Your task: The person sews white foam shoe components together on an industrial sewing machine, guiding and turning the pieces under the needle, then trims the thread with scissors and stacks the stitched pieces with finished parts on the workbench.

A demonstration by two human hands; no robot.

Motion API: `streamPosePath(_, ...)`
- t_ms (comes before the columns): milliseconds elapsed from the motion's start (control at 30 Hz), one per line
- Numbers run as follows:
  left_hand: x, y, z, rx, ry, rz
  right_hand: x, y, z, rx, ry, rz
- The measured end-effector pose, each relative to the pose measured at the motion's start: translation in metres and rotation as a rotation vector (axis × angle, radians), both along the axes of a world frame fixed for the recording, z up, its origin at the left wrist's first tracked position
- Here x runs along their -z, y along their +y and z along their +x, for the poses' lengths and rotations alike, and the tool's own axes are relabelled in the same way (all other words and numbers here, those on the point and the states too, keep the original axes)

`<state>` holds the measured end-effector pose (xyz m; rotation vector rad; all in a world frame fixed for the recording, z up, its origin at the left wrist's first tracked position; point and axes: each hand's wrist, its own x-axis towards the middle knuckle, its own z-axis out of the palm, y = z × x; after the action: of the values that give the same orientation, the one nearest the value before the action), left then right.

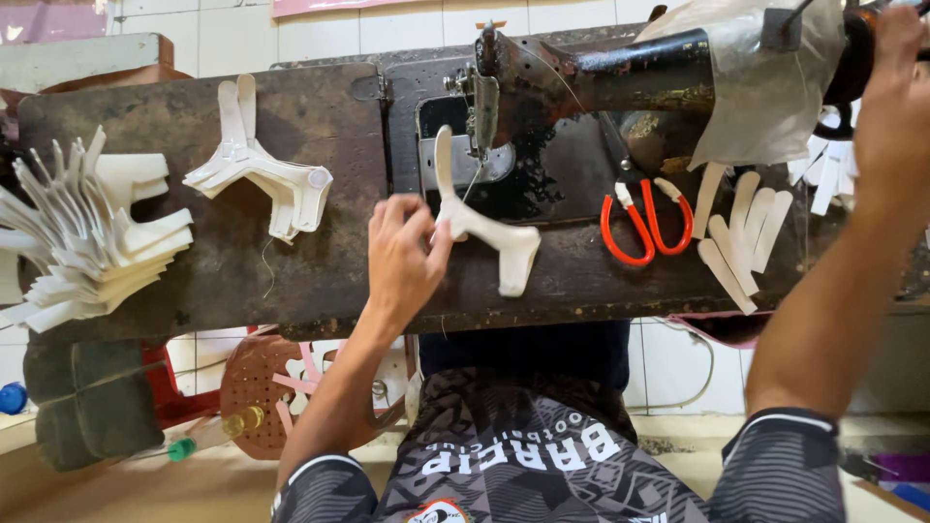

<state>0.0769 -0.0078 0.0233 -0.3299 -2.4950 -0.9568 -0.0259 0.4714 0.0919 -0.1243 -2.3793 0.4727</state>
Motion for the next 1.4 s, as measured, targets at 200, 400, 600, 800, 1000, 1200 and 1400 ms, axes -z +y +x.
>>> streamPosePath(200,0.004,-0.011,0.023,-0.127,-0.034,0.050,0.020,0.025,-0.023,-0.011,-0.119,0.046)
streamPosePath(400,0.006,-0.020,0.017,-0.182,0.020,0.068,0.052,0.006,0.000,0.149,0.176,0.087)
streamPosePath(600,-0.008,-0.023,-0.026,-0.360,0.173,-0.252,-0.015,-0.090,0.083,-0.321,0.390,-0.346)
streamPosePath(800,-0.003,0.014,-0.054,0.163,0.103,-0.281,-0.095,-0.206,0.208,-1.303,0.238,-0.736)
streamPosePath(1000,0.005,0.008,-0.057,0.280,0.119,-0.227,-0.100,-0.211,0.173,-1.488,0.230,-0.780)
streamPosePath(1200,0.008,0.010,-0.043,0.279,0.184,-0.163,-0.033,-0.225,0.077,-0.813,-0.372,-0.634)
streamPosePath(1400,0.005,0.012,-0.037,0.296,0.190,-0.212,0.053,-0.232,0.001,-0.837,-0.675,-0.463)
